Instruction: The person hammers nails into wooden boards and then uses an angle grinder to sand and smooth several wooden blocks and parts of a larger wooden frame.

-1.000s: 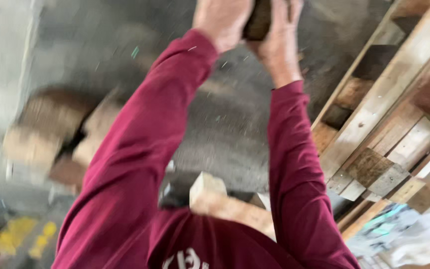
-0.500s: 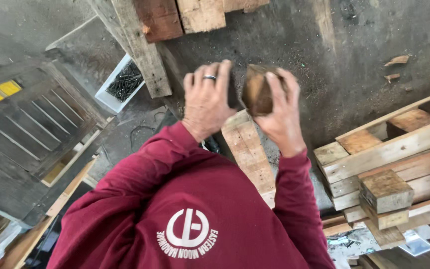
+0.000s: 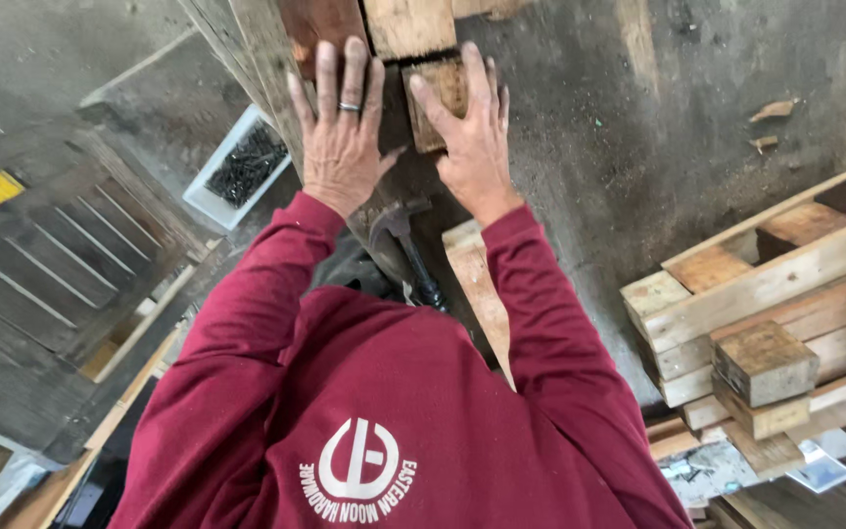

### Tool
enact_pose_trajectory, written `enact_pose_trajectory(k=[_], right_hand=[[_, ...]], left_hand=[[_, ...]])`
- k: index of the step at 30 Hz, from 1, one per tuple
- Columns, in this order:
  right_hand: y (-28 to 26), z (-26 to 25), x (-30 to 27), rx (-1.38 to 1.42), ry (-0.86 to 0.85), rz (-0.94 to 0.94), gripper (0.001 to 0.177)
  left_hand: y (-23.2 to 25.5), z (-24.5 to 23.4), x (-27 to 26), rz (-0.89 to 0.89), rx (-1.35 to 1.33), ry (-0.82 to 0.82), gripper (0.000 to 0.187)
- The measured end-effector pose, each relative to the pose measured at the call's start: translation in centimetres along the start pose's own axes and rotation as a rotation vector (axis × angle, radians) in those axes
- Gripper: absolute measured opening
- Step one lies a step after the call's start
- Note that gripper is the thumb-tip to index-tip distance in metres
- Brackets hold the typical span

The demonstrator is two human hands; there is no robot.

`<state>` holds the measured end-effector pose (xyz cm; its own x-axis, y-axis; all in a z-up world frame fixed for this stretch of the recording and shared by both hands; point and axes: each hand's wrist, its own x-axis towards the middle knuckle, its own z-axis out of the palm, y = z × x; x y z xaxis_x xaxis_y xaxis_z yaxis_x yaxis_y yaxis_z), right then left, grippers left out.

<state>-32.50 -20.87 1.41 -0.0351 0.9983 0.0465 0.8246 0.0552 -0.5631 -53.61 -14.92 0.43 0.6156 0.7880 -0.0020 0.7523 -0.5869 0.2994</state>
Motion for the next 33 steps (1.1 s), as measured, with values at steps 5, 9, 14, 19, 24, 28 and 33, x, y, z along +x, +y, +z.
enact_pose_trajectory(k=[5, 9, 14, 19, 24, 28, 33], right_hand=[[0.3, 0.6, -0.2, 0.249, -0.037, 0.083, 0.102], [1.5, 0.1, 0.0, 0.199, -0.105, 0.036, 0.098], [-1.1, -1.5, 0.6, -0.063, -0.047, 0.136, 0.085], [-6.9, -2.7, -3.8, 0.059, 0.049, 0.257, 0.076], [-12.7, -3.9, -14.5, 0.253, 0.205, 0.284, 0.05], [-15.4, -4.4, -22.9, 0.3, 0.333, 0.438, 0.037], [-17.5, -3.0, -32.0, 0.316, 0.412, 0.628, 0.035]], left_hand=[[0.2, -0.2, 0.8, -0.018, -0.042, -0.018, 0.132], [0.5, 0.1, 1.0, -0.007, -0.055, 0.006, 0.126], [0.7, -0.4, 1.3, 0.024, 0.021, 0.006, 0.129], [0.3, 0.2, 1.0, 0.058, 0.127, -0.003, 0.128], [-0.1, -1.0, 0.3, -0.033, 0.082, -0.144, 0.138], [3.8, -2.2, -1.6, 0.249, 0.004, -0.062, 0.131], [15.9, -1.8, -8.1, 0.632, -0.072, -0.479, 0.097]])
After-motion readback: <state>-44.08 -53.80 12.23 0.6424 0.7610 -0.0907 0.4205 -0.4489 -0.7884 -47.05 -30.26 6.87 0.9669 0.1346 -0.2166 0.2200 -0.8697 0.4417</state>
